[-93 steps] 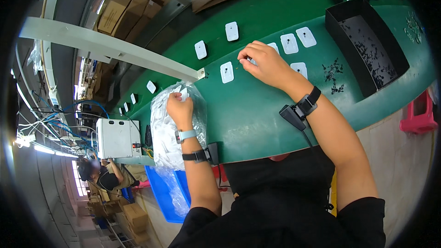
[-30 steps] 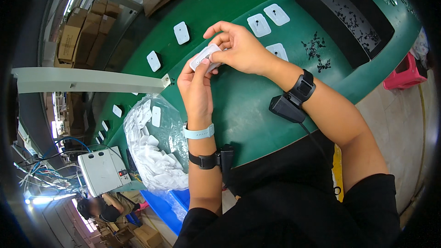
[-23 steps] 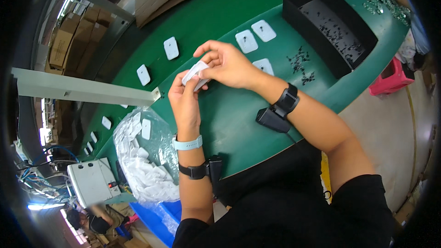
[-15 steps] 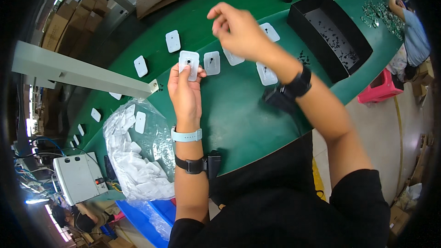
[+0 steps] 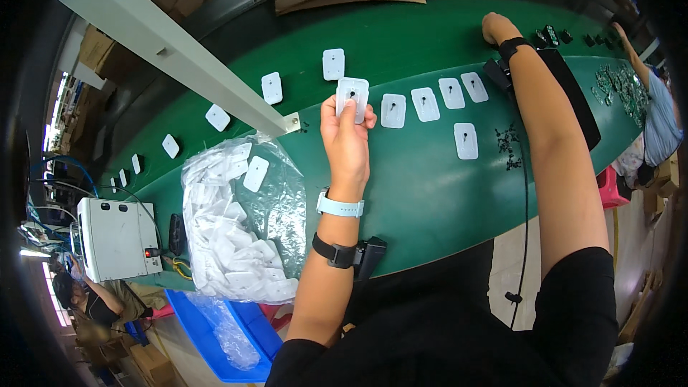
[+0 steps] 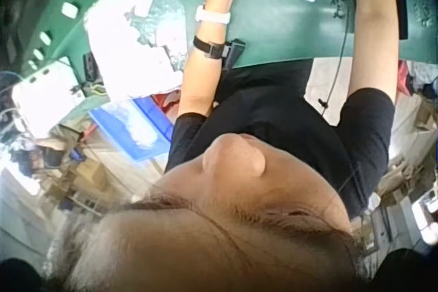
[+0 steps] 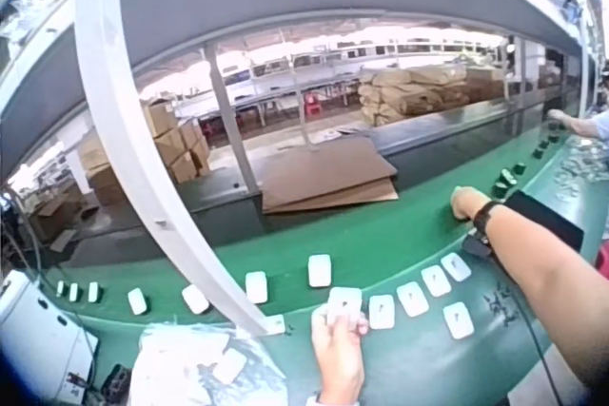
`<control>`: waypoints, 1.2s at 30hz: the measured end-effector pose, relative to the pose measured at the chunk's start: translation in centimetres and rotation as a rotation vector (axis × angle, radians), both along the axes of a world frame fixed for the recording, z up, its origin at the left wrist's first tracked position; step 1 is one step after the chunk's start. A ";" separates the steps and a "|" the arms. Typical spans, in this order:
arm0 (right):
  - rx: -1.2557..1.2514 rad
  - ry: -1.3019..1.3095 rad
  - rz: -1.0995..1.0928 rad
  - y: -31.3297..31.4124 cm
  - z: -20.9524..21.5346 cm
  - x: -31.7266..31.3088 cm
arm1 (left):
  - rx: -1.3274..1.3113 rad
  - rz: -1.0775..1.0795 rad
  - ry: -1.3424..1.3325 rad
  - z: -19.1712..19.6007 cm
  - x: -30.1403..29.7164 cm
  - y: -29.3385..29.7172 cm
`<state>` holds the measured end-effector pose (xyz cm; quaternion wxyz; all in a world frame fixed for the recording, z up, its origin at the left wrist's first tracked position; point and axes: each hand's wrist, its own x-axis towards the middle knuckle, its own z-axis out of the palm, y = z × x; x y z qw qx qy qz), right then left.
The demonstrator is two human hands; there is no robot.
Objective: The person assembles small electronic devices by inserting green circuit boards into white plastic casings. They pick up a casing, insert a board, and place the completed unit on the table, repeating this process for multiple units.
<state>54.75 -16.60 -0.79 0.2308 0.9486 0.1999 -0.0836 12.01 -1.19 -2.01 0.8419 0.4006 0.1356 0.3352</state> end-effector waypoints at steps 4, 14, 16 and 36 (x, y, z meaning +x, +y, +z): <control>0.563 0.084 0.375 5.0 4.0 -6.8 | 0.033 0.074 0.012 -0.5 -0.8 1.1; 1.471 0.631 0.923 2.2 2.8 -31.2 | 0.102 0.066 0.209 0.1 -0.6 0.1; 1.493 0.566 0.950 1.9 1.0 -31.7 | 0.109 0.080 0.185 -0.7 -0.4 -0.1; 1.770 0.514 0.895 1.4 0.3 -33.5 | 0.076 0.132 0.131 0.0 -0.9 -1.5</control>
